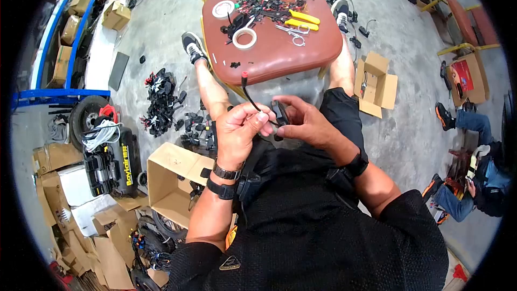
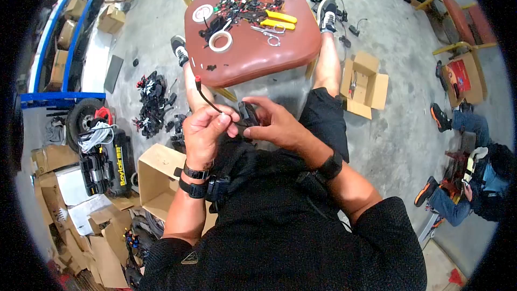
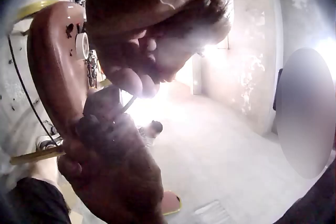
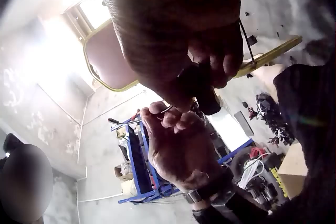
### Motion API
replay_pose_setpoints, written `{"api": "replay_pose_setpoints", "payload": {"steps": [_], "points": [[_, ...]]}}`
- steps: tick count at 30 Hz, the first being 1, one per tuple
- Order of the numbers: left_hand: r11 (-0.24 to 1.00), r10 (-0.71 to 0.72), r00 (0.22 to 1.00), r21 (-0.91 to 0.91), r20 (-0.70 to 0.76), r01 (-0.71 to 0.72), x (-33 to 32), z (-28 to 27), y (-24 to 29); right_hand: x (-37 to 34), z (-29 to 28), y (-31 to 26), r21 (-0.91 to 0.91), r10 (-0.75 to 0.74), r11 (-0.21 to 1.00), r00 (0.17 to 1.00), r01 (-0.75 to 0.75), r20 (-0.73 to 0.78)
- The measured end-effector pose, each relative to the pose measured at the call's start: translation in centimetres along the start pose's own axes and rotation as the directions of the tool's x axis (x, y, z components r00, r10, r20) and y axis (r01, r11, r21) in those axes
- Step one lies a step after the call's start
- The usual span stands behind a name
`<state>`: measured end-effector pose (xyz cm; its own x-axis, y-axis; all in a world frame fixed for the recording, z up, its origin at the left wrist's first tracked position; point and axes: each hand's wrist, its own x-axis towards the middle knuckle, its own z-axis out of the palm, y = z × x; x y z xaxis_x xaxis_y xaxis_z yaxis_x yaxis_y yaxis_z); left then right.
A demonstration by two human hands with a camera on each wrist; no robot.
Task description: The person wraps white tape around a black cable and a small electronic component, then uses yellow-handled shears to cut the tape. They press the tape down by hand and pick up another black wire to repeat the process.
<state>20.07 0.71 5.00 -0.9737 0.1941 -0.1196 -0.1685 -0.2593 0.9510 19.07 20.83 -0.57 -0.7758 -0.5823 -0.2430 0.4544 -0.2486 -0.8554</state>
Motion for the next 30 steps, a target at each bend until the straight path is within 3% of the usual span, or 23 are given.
{"api": "replay_pose_setpoints", "payload": {"steps": [3, 7, 11, 14, 18, 22, 25, 30], "points": [[1.0, 0.008, 0.999, -0.015, 0.035, -0.007, 0.4, 0.1, -0.4, 0.0, 0.2, 0.0, 0.01, -0.005, 1.0, 0.999, 0.005, -0.052], [0.998, -0.064, 0.997, 0.025, -0.042, 0.066, 0.3, 0.8, -0.1, -0.6, 0.4, -1.1, -0.005, -0.012, 1.0, 0.997, 0.012, -0.082], [1.0, 0.0, 0.998, 0.009, -0.055, 0.0, 0.6, 0.5, -0.3, -0.8, 0.4, -2.2, -0.087, -0.008, 0.996, 0.988, -0.006, -0.154], [0.999, 0.017, 0.994, -0.038, -0.106, -0.021, 0.6, 0.8, 0.0, -0.8, 0.6, -1.9, -0.086, -0.044, 0.996, 0.987, 0.031, -0.157], [0.998, 0.059, 0.991, 0.016, -0.122, -0.058, 0.3, 1.1, 0.4, -1.3, 1.2, -2.6, -0.066, 0.041, 0.996, 0.988, -0.051, -0.149], [0.99, 0.116, 0.992, 0.087, -0.054, -0.111, 0.2, 1.0, 0.8, -1.1, 0.8, -1.2, -0.011, 0.034, 0.999, 0.995, -0.035, -0.092], [0.999, 0.014, 1.0, 0.035, -0.012, -0.014, 0.0, 1.5, 1.3, -1.6, 1.0, -1.1, -0.017, 0.034, 0.999, 0.997, -0.035, -0.074], [1.0, -0.01, 1.0, 0.02, 0.002, 0.009, 0.0, 1.5, 0.7, -1.7, 1.1, -1.1, -0.055, 0.004, 0.998, 0.992, -0.011, -0.129]]}}
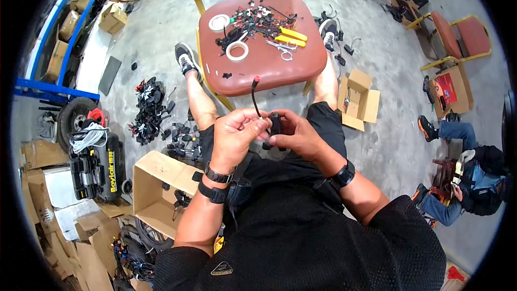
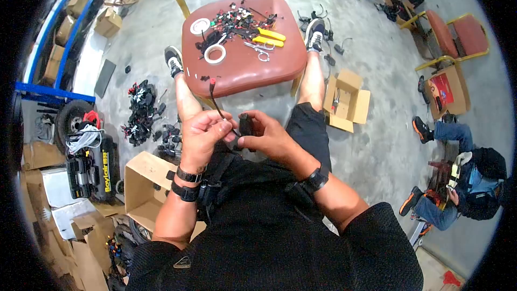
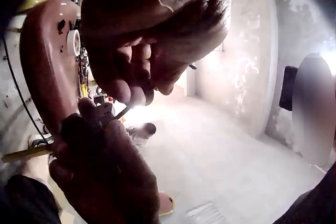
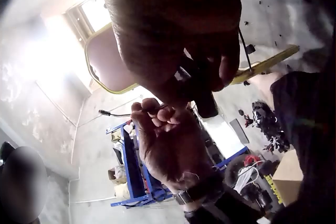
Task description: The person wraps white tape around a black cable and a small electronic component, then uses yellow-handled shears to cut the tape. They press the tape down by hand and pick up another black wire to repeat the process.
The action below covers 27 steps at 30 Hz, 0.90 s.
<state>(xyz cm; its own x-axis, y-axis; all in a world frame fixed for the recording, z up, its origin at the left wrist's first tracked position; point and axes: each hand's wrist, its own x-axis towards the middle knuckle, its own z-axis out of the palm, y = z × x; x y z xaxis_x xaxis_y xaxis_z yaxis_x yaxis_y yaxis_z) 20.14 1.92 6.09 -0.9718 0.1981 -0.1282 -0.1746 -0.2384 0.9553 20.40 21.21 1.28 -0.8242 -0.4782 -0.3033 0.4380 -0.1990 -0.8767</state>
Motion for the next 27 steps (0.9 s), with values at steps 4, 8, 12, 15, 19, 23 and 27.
{"api": "replay_pose_setpoints", "payload": {"steps": [4, 8, 12, 15, 19, 23, 27], "points": [[0.998, 0.008, 0.998, 0.057, -0.057, -0.005, 0.1, -0.1, -0.3, 0.2, -0.4, 0.7, -0.066, -0.077, 0.995, 0.995, 0.073, -0.06], [1.0, 0.006, 0.997, 0.005, -0.082, -0.005, -0.2, -0.5, -1.0, -0.1, -0.3, -0.1, 0.016, -0.024, 1.0, 0.994, 0.026, -0.108], [0.999, 0.032, 0.997, 0.039, -0.069, -0.03, 0.3, -0.2, -0.1, 0.6, -0.9, 0.7, 0.056, 0.006, 0.998, 1.0, -0.006, -0.013], [1.0, 0.012, 0.997, -0.011, -0.072, -0.013, 0.2, 0.1, -0.2, 0.5, -1.1, 0.5, 0.088, 0.008, 0.996, 1.0, -0.006, -0.022], [0.999, 0.01, 0.999, -0.041, -0.05, -0.012, 0.1, 0.1, -0.9, 0.5, -1.9, 0.9, 0.089, -0.008, 0.996, 1.0, 0.009, -0.005], [1.0, -0.007, 1.0, -0.004, -0.028, 0.007, 0.2, 0.3, -0.9, 0.2, -2.0, 1.1, 0.121, 0.023, 0.992, 0.999, -0.025, 0.023], [0.998, -0.041, 0.999, -0.045, -0.008, 0.041, 0.6, 0.8, -1.3, 0.3, -2.1, 1.5, 0.123, 0.026, 0.992, 0.999, -0.032, 0.046]]}}
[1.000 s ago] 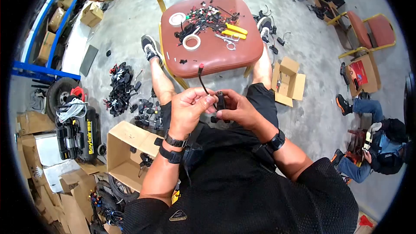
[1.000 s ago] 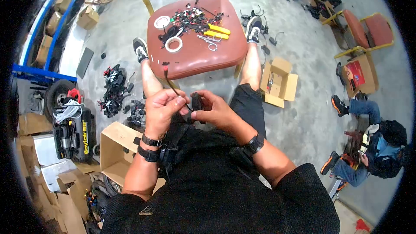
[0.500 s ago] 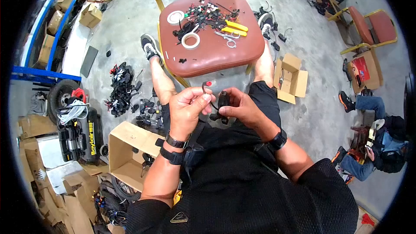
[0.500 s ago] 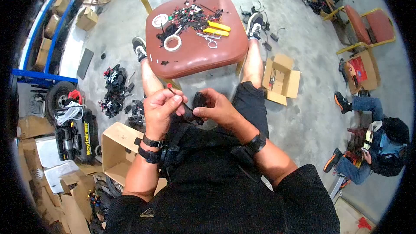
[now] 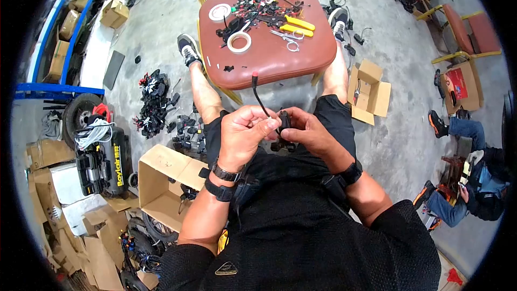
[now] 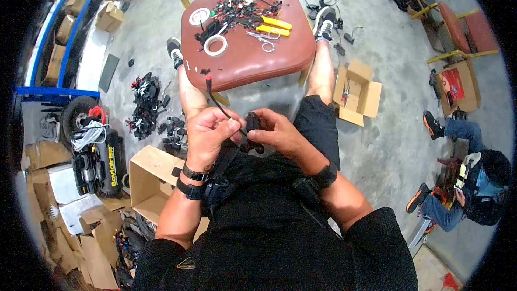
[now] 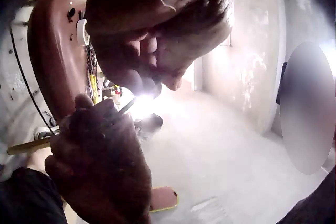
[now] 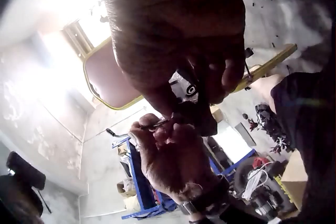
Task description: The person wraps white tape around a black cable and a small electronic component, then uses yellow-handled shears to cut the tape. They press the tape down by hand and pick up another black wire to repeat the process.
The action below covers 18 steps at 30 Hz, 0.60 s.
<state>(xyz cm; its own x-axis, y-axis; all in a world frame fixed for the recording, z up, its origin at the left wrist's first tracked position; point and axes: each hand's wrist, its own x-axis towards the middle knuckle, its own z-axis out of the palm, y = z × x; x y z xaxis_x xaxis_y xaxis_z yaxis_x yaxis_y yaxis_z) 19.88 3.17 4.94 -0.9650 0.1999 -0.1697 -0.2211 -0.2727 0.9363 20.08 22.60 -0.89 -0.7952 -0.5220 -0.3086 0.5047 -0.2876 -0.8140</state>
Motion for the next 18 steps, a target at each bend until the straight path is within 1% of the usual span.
{"api": "replay_pose_setpoints", "payload": {"steps": [1, 4, 7, 10, 11, 14, 15, 18], "points": [[1.0, -0.019, 1.0, -0.014, 0.008, 0.019, 0.1, 0.1, -0.1, -0.1, -0.1, 0.1, 0.005, 0.011, 1.0, 1.0, -0.011, 0.005], [0.999, -0.028, 1.0, 0.026, 0.003, 0.027, 0.0, 0.4, 0.1, -0.3, 0.0, 0.0, -0.015, 0.01, 1.0, 1.0, -0.01, 0.01], [1.0, -0.015, 0.999, 0.006, 0.031, 0.015, 0.3, 0.5, 0.2, 0.0, 0.3, 0.2, 0.015, -0.003, 1.0, 0.998, 0.002, 0.065], [0.998, 0.002, 1.0, 0.07, 0.018, -0.003, 0.4, 0.6, 0.3, 0.1, 0.5, 0.2, 0.049, 0.021, 0.998, 0.996, -0.025, 0.088], [0.997, 0.007, 1.0, 0.077, 0.02, -0.009, 0.4, 0.5, 0.3, 0.1, 0.7, -0.1, 0.058, 0.014, 0.998, 0.993, -0.021, 0.121], [0.994, -0.005, 0.998, 0.112, 0.069, -0.003, 0.5, -0.1, 0.3, 0.0, 0.8, -0.3, 0.029, 0.059, 0.997, 0.982, -0.066, 0.179], [0.972, -0.04, 0.997, 0.235, 0.06, 0.024, 0.5, -0.1, 0.6, -0.2, 1.4, -0.8, 0.013, 0.038, 0.999, 0.988, -0.04, 0.15], [0.995, -0.065, 0.99, 0.085, 0.129, 0.054, 0.4, 0.3, 0.3, -0.1, 1.5, -0.6, -0.004, 0.035, 0.999, 0.986, -0.034, 0.161]]}}
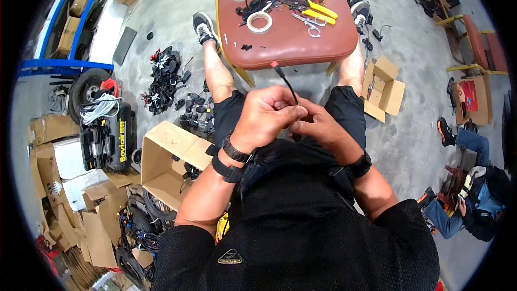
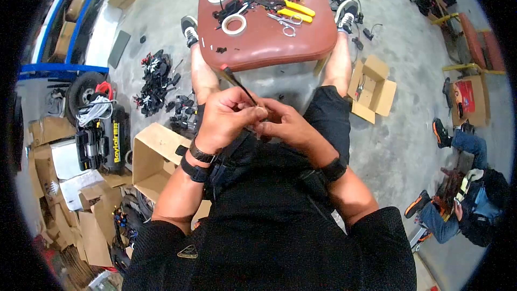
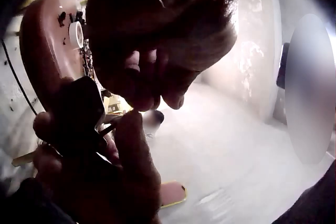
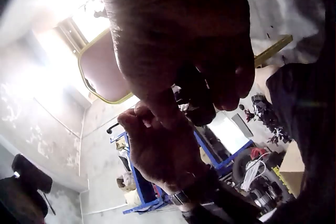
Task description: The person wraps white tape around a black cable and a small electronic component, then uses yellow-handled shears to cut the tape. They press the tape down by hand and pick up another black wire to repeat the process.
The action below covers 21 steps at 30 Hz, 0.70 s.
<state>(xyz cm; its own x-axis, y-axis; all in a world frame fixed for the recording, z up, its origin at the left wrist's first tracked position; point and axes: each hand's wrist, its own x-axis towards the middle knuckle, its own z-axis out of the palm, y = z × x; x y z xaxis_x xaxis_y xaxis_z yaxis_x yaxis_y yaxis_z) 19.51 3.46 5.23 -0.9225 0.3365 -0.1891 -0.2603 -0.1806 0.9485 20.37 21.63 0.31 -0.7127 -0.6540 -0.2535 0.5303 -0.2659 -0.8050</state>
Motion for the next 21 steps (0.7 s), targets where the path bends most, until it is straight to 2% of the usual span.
{"api": "replay_pose_setpoints", "payload": {"steps": [1, 4, 5, 6, 8, 9, 10, 11, 12, 13, 17, 18, 19, 21], "points": [[0.995, -0.015, 1.0, -0.095, -0.007, 0.014, -0.1, 0.5, 0.2, 0.0, -0.1, 0.0, -0.014, 0.014, 1.0, 1.0, -0.014, -0.015], [0.998, 0.013, 1.0, 0.065, 0.016, -0.014, -0.2, 0.8, 0.7, 0.0, -0.4, 0.1, -0.022, 0.014, 1.0, 0.998, -0.015, -0.068], [0.992, 0.073, 0.997, 0.104, 0.038, -0.076, -0.2, 1.0, 0.9, 0.0, -0.6, 0.6, -0.001, -0.009, 1.0, 0.996, 0.009, -0.088], [0.957, 0.169, 0.983, 0.228, 0.068, -0.181, -0.3, 1.1, 1.2, 0.1, -0.7, 1.0, 0.02, -0.031, 0.999, 0.994, 0.033, -0.107], [0.809, 0.336, 0.928, 0.456, 0.159, -0.371, -0.3, 1.2, 1.8, 0.3, -1.1, 1.1, -0.045, -0.052, 0.998, 0.992, 0.047, -0.111], [0.739, 0.399, 0.897, 0.513, 0.188, -0.436, -0.1, 1.4, 2.0, 0.2, -0.6, 0.4, -0.095, -0.069, 0.994, 0.991, 0.058, -0.113], [0.653, 0.444, 0.865, 0.577, 0.233, -0.491, 0.0, 1.5, 2.2, 0.2, -0.2, 0.0, -0.144, -0.085, 0.987, 0.99, 0.068, -0.113], [0.557, 0.482, 0.83, 0.633, 0.281, -0.538, 0.1, 1.5, 2.4, 0.2, -0.2, 0.1, -0.296, -0.16, 0.948, 0.979, 0.117, -0.124], [0.454, 0.509, 0.794, 0.68, 0.331, -0.575, 0.1, 1.7, 2.3, 0.3, -0.1, 0.0, -0.354, -0.175, 0.927, 0.978, 0.125, -0.112], [0.336, 0.515, 0.777, 0.748, 0.363, -0.572, 0.0, 2.0, 1.5, 0.2, -0.1, -0.2, -0.41, -0.189, 0.903, 0.977, 0.132, -0.1], [0.012, 0.484, 0.65, 0.738, 0.586, -0.675, -0.6, 3.0, 1.4, 0.5, -1.2, 0.0, -0.497, -0.143, 0.863, 0.988, 0.092, -0.066], [-0.01, 0.479, 0.634, 0.726, 0.608, -0.688, -0.8, 3.2, 1.4, 0.6, -1.3, 0.0, -0.508, -0.138, 0.856, 0.989, 0.094, -0.051], [-0.032, 0.473, 0.617, 0.712, 0.629, -0.701, -1.0, 3.6, 1.6, 0.6, -1.0, 0.2, -0.39, -0.157, 0.914, 0.985, 0.116, -0.076], [-0.064, 0.483, 0.58, 0.687, 0.656, -0.724, -1.2, 4.1, 1.3, 0.6, -0.5, -0.2, -0.328, -0.108, 0.942, 0.989, 0.068, -0.105]]}}
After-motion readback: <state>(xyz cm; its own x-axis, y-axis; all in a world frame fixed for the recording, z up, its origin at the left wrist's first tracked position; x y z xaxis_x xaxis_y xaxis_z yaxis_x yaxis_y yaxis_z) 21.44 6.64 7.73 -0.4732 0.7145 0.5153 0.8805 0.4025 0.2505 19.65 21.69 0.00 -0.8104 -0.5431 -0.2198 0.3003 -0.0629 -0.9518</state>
